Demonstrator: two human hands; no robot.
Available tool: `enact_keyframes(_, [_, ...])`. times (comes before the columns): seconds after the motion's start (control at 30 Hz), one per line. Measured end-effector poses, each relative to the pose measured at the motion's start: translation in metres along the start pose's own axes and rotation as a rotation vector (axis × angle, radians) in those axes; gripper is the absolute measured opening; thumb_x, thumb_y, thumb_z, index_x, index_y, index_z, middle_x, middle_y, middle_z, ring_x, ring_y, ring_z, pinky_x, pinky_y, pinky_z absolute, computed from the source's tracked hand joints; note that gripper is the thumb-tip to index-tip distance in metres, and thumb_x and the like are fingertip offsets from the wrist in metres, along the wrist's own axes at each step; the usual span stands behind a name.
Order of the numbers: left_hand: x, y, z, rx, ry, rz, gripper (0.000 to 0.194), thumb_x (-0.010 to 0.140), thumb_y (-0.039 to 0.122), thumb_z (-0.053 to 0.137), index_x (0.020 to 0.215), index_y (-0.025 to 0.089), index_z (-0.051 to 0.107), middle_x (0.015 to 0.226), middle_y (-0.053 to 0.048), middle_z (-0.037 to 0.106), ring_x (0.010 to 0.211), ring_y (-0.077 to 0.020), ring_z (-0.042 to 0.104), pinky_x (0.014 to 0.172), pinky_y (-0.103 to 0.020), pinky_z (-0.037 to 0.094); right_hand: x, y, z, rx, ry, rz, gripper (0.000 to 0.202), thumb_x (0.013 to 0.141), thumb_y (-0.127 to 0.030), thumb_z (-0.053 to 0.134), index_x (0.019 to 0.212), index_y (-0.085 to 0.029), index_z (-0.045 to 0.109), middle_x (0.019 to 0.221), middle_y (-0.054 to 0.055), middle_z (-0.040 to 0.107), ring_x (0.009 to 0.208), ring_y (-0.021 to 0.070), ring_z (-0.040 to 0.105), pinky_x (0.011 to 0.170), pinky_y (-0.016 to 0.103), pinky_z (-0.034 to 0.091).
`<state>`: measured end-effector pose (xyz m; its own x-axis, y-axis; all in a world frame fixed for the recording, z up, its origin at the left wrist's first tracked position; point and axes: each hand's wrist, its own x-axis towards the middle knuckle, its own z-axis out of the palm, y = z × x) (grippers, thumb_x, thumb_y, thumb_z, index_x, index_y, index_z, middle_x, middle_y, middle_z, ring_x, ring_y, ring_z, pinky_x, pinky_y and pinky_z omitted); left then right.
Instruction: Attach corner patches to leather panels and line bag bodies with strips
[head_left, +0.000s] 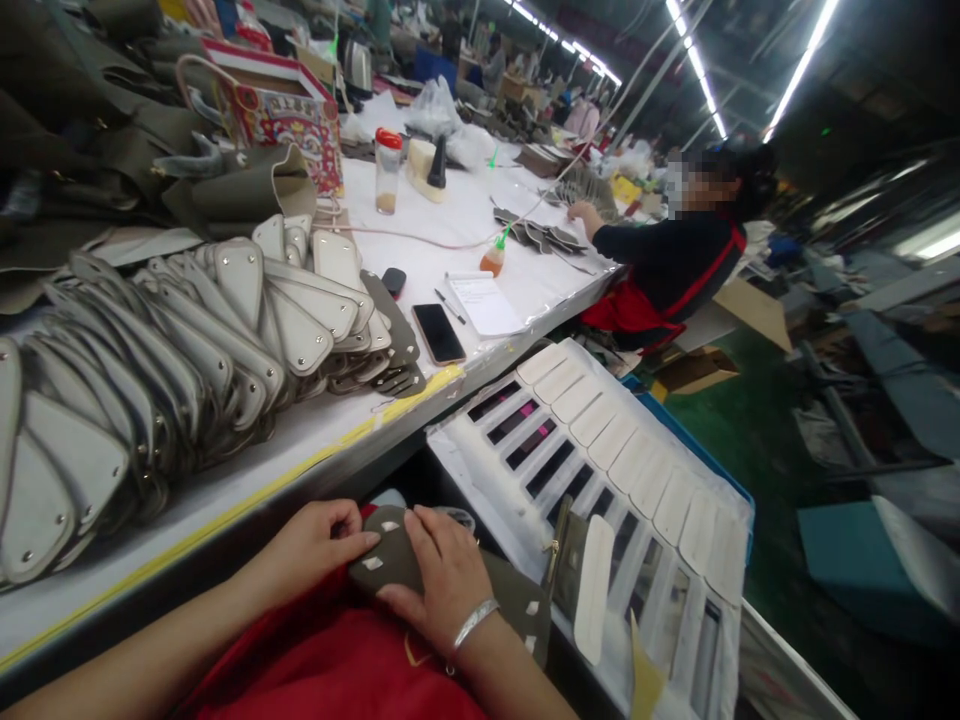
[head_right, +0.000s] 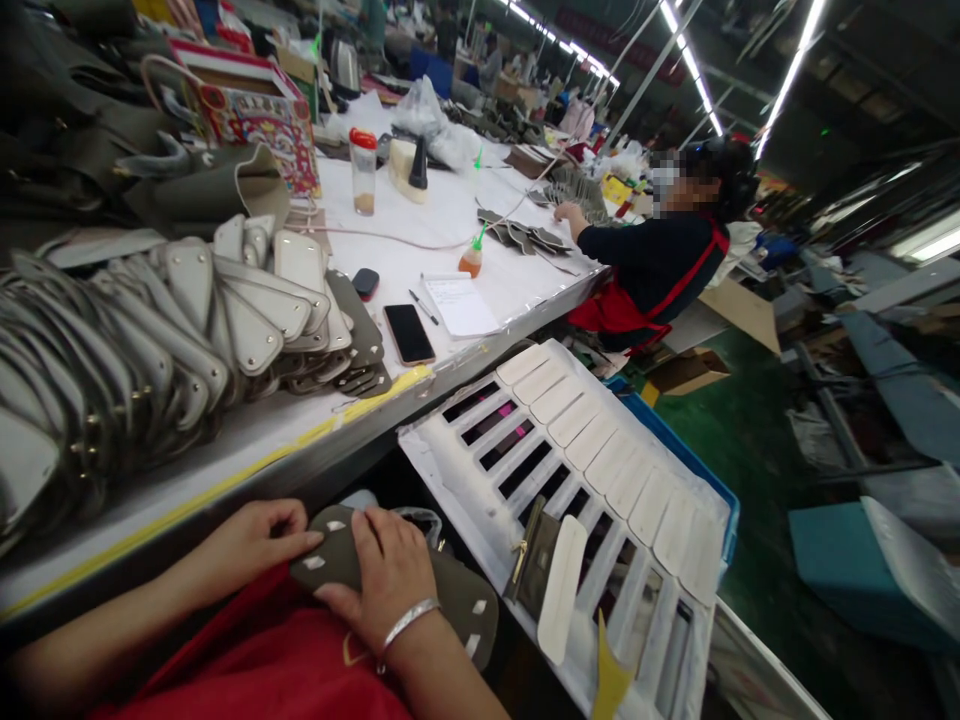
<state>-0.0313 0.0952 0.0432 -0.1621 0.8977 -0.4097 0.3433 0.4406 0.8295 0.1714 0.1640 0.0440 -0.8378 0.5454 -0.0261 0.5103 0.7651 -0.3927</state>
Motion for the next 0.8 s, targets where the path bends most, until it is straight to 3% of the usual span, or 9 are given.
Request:
enact_keyframes(0.23, [0.011,-0.006,0.002,-0.038,-0.047,0.072,0.028,0.076,0.044,0.054,0.068,0.021,0.039,0.058,0.008,0.041,0.056,-0.0117,0.039,0.052,-0.023,0.031,0.006,-0.002,0.003,-0.014,-0.007,0.014,0.072,0.08,-0.064,0.046,0.136,-0.017,0.04,0.135,0.013,0.045,0.121,0.0282,0.042,0.1,0.046,0.035])
enact_keyframes(0.37, [0.01,-0.002,-0.002,0.117,-0.049,0.108,0.028,0.077,0.044,0.053,0.068,0.022,0.039,0.06,0.007,0.045,0.058,-0.013,0.044,0.054,-0.024,0.033,-0.002,-0.002,-0.003,-0.02,-0.048,0.052,0.075,0.08,-0.062,0.05,0.138,-0.016,0.037,0.138,0.012,0.043,0.122,0.0286,0.041,0.102,0.046,0.033])
enact_keyframes(0.47, [0.004,0.006,-0.01,0.278,-0.058,0.092,0.026,0.077,0.046,0.053,0.078,0.021,0.044,0.063,0.005,0.052,0.06,-0.0157,0.051,0.056,-0.027,0.037,-0.019,0.006,-0.013,-0.065,-0.091,0.213,0.073,0.08,-0.056,0.052,0.137,-0.012,0.038,0.133,0.015,0.047,0.119,0.0294,0.044,0.1,0.046,0.034])
enact_keyframes(0.53, [0.001,0.014,-0.01,0.377,-0.004,0.137,0.033,0.076,0.045,0.055,0.095,0.019,0.048,0.077,0.0,0.061,0.072,-0.0198,0.058,0.065,-0.031,0.043,-0.032,0.016,-0.021,-0.116,-0.121,0.362,0.066,0.084,-0.053,0.048,0.134,-0.011,0.042,0.124,0.016,0.054,0.112,0.0302,0.05,0.096,0.046,0.038])
enact_keyframes(0.67, [0.003,0.035,0.013,0.539,0.142,0.477,0.038,0.086,0.033,0.044,0.119,0.014,0.047,0.117,-0.012,0.057,0.109,-0.0242,0.051,0.095,-0.039,0.039,-0.047,0.031,-0.034,-0.196,-0.163,0.535,0.054,0.09,-0.052,0.036,0.124,-0.013,0.051,0.105,0.014,0.063,0.096,0.0303,0.059,0.085,0.045,0.043])
enact_keyframes(0.73, [0.007,0.043,0.032,0.64,0.094,0.589,0.033,0.091,0.029,0.037,0.116,0.015,0.052,0.115,-0.011,0.058,0.107,-0.0226,0.052,0.093,-0.038,0.04,-0.049,0.034,-0.037,-0.207,-0.167,0.549,0.051,0.09,-0.052,0.033,0.116,-0.015,0.056,0.101,0.013,0.064,0.093,0.0294,0.06,0.081,0.043,0.044])
enact_keyframes(0.8, [0.012,0.047,0.046,0.719,0.034,0.618,0.029,0.092,0.03,0.036,0.104,0.018,0.059,0.1,-0.009,0.063,0.093,-0.0217,0.057,0.083,-0.036,0.044,-0.049,0.033,-0.037,-0.209,-0.169,0.544,0.048,0.091,-0.053,0.032,0.105,-0.016,0.059,0.097,0.012,0.065,0.091,0.0279,0.06,0.078,0.04,0.044])
